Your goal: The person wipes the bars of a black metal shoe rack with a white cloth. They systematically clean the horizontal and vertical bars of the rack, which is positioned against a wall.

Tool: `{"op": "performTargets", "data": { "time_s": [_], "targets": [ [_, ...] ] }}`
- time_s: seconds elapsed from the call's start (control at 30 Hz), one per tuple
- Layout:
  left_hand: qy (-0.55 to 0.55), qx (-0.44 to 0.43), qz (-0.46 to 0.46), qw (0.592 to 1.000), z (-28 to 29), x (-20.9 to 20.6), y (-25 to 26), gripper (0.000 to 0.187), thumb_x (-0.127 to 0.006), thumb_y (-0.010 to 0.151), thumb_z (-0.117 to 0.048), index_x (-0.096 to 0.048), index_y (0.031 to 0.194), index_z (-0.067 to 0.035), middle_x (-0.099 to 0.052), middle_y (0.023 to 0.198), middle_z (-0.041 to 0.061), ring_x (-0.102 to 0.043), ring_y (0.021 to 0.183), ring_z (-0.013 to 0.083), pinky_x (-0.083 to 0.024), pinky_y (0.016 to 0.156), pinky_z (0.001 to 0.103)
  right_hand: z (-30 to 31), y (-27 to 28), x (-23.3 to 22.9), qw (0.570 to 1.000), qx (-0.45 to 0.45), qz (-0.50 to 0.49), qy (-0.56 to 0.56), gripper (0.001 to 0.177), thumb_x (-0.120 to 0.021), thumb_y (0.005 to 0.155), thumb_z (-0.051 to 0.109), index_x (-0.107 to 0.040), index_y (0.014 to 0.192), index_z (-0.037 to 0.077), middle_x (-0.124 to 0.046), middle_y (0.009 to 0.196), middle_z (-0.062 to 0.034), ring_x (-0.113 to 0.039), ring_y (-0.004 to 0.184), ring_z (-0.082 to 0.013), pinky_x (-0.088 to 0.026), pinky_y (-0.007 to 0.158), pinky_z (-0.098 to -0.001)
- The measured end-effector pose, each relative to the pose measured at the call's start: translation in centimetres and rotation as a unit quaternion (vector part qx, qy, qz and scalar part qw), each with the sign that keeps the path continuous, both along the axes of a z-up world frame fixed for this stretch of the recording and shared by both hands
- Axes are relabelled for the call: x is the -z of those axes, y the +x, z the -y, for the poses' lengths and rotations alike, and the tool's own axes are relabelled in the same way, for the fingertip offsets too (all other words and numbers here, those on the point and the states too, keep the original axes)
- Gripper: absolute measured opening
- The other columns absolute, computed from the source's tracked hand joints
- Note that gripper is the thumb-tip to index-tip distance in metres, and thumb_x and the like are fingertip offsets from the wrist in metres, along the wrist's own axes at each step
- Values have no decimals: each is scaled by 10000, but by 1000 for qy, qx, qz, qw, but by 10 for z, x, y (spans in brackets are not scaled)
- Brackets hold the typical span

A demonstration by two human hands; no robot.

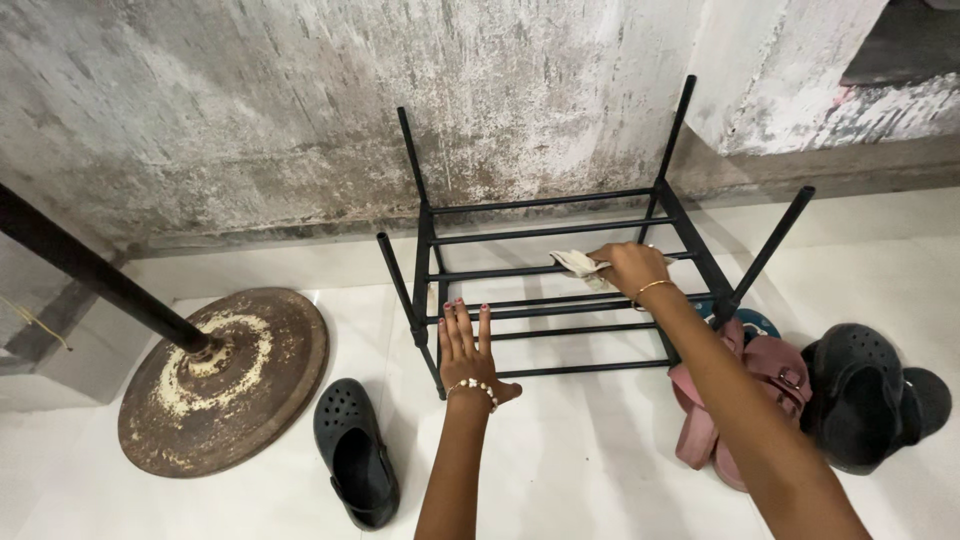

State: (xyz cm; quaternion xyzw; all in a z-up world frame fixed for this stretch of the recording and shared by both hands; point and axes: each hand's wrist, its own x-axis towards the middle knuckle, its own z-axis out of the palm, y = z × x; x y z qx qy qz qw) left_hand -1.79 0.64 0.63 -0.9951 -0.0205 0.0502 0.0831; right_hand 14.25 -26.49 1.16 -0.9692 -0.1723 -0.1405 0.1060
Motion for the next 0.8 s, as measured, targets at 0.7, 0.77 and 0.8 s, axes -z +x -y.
{"op": "performTargets", "data": {
  "time_s": [0.7,0.77,0.8],
  "targets": [
    [68,-23,-115,991,9,-13,10,1574,-686,616,-899,229,1618,-100,251,1647,340,276,1496,497,136,1198,564,68,-7,-8,997,72,-24,16,341,-773,818,212,-788,1154,262,-770,1113,-45,-706,1029,-289,-536,942,-436],
    [70,-24,-118,990,10,-14,11,1573,-672,611,-916,221,1618,-102,248,1651,341,272,1500,497,136,1201,567,67,-10,-10,998,66,-19,14,344,-773,816,205,-788,1155,256,-772,1095,-57,-713,1008,-293,-545,927,-434],
    [71,-25,-120,990,10,-14,11,1573,-665,608,-924,217,1619,-103,246,1653,341,270,1502,497,136,1202,568,66,-11,-10,998,63,-18,13,346,-773,815,201,-789,1156,254,-773,1086,-63,-716,997,-295,-550,919,-433]
  ]
}}
